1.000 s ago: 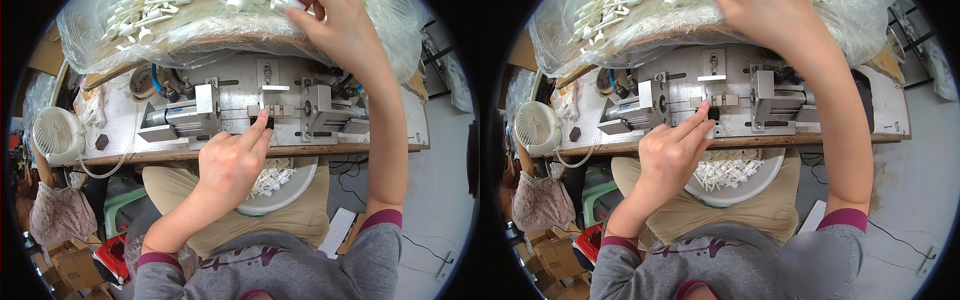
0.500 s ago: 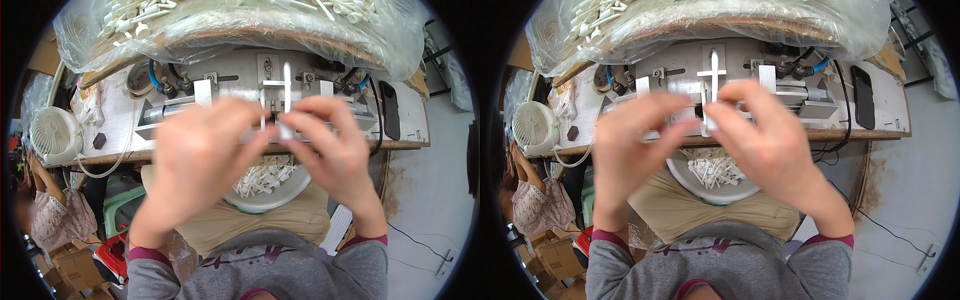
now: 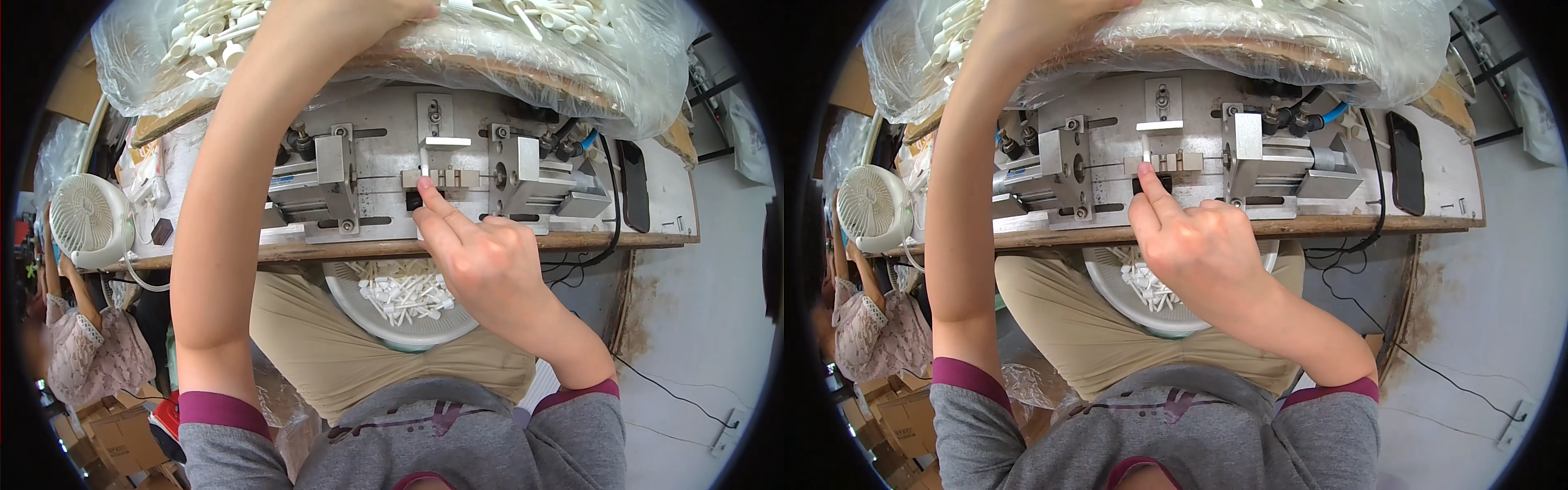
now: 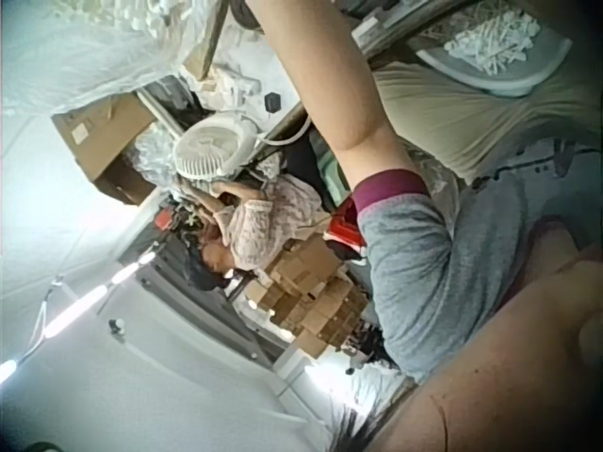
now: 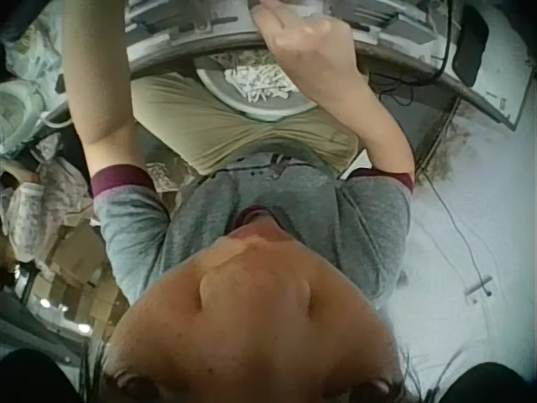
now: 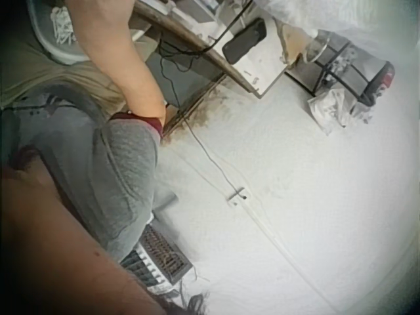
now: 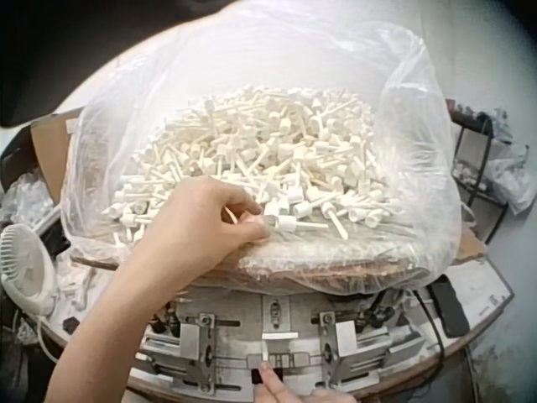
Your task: Assembling small white plastic components using a pneumatic assembly machine in a workshop.
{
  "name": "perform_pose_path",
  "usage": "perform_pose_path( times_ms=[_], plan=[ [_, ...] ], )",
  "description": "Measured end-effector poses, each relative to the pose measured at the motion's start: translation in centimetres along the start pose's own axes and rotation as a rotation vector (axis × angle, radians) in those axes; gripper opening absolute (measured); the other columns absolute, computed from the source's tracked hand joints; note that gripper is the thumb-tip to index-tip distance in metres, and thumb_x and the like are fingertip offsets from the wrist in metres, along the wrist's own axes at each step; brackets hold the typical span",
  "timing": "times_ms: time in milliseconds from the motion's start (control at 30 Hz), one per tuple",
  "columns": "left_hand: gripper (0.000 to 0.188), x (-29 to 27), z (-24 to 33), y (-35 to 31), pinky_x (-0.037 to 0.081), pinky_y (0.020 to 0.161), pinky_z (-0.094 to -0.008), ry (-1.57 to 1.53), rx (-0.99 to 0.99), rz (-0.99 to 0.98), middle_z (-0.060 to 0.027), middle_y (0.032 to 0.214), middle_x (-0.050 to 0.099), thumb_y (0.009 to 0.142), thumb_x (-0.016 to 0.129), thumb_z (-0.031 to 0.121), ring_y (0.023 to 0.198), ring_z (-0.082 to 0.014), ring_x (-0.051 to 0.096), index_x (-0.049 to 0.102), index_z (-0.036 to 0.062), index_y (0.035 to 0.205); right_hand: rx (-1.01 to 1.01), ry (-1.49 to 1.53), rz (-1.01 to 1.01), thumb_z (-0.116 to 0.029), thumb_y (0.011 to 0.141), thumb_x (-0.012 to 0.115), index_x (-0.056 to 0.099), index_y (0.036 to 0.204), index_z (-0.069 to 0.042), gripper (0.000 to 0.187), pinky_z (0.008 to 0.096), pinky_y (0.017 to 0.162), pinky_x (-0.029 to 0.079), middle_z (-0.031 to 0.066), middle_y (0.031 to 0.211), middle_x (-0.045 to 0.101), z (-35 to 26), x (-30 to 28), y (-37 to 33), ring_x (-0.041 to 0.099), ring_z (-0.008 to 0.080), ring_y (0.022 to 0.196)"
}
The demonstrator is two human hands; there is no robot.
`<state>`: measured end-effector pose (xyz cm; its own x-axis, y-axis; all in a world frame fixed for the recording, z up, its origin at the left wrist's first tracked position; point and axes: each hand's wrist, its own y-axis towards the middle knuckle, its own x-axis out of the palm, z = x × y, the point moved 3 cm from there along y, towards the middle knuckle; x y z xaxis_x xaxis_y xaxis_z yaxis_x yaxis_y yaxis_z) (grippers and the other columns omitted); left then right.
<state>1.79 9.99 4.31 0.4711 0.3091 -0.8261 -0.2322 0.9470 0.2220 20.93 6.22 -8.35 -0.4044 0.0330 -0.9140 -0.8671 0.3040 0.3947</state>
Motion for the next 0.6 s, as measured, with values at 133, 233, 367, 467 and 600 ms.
perform_pose_path(
  times_ms=[133, 233, 367, 467, 600],
  plan=[
    [0.028, -0.6, -0.2, -4.0, 0.056, 0.078, -0.0305, -0.184, 0.111, 0.144, -0.0153, 0.100, 0.074, 0.083, 0.077, 0.008, 0.093, -0.0225, 0.071, 0.074, 0.0013, 0.110, -0.056, -0.034, -0.045, -0.009, 0.077, 0.075, 0.069, 0.096, -0.002, 0.021, 0.0268, 0.046, 0.046, 0.0148, 0.113, 0.074, -0.5, -1.1, 1.0, 0.057, 0.0168, 0.045],
    [0.028, 1.1, -1.3, -7.0, 0.058, 0.067, -0.0232, -0.327, 0.226, 0.290, -0.0079, 0.097, 0.075, 0.080, 0.080, 0.001, 0.088, -0.0127, 0.071, 0.076, 0.0041, 0.107, -0.039, 0.186, -0.065, -0.010, 0.081, 0.075, 0.071, 0.100, -0.004, 0.021, 0.0267, 0.048, 0.047, 0.0117, 0.104, 0.076, 1.1, -2.3, 1.6, 0.058, 0.0139, 0.048],
    [0.036, 4.4, -0.6, -12.7, 0.061, 0.071, -0.0277, -0.123, 0.280, 0.214, -0.0135, 0.122, 0.070, 0.074, 0.080, -0.002, 0.092, -0.0177, 0.072, 0.075, 0.0037, 0.109, 0.198, 0.486, 0.134, -0.017, 0.082, 0.076, 0.074, 0.098, -0.006, 0.019, 0.0278, 0.055, 0.049, 0.0030, 0.084, 0.073, 5.9, -5.7, 4.9, 0.060, 0.0142, 0.056],
    [0.035, 7.3, -0.6, -15.5, 0.058, 0.067, -0.0298, 0.015, 0.359, 0.201, -0.0142, 0.121, 0.070, 0.070, 0.081, 0.005, 0.077, -0.0180, 0.069, 0.074, 0.0021, 0.104, 0.228, 0.272, 0.370, -0.012, 0.082, 0.077, 0.075, 0.102, -0.006, 0.020, 0.0223, 0.058, 0.045, 0.0003, 0.089, 0.072, 9.6, -8.2, 8.4, 0.056, 0.0099, 0.063],
    [0.032, 10.1, -0.8, -16.0, 0.055, 0.063, -0.0290, 0.119, 0.345, 0.131, -0.0148, 0.122, 0.070, 0.071, 0.080, 0.010, 0.073, -0.0194, 0.069, 0.074, 0.0016, 0.101, 0.064, 0.199, 0.419, -0.033, 0.083, 0.074, 0.067, 0.081, 0.007, 0.041, 0.0390, 0.056, 0.048, 0.0150, 0.059, 0.060, 13.3, -5.8, 13.4, 0.059, 0.0262, 0.056]
  ],
)
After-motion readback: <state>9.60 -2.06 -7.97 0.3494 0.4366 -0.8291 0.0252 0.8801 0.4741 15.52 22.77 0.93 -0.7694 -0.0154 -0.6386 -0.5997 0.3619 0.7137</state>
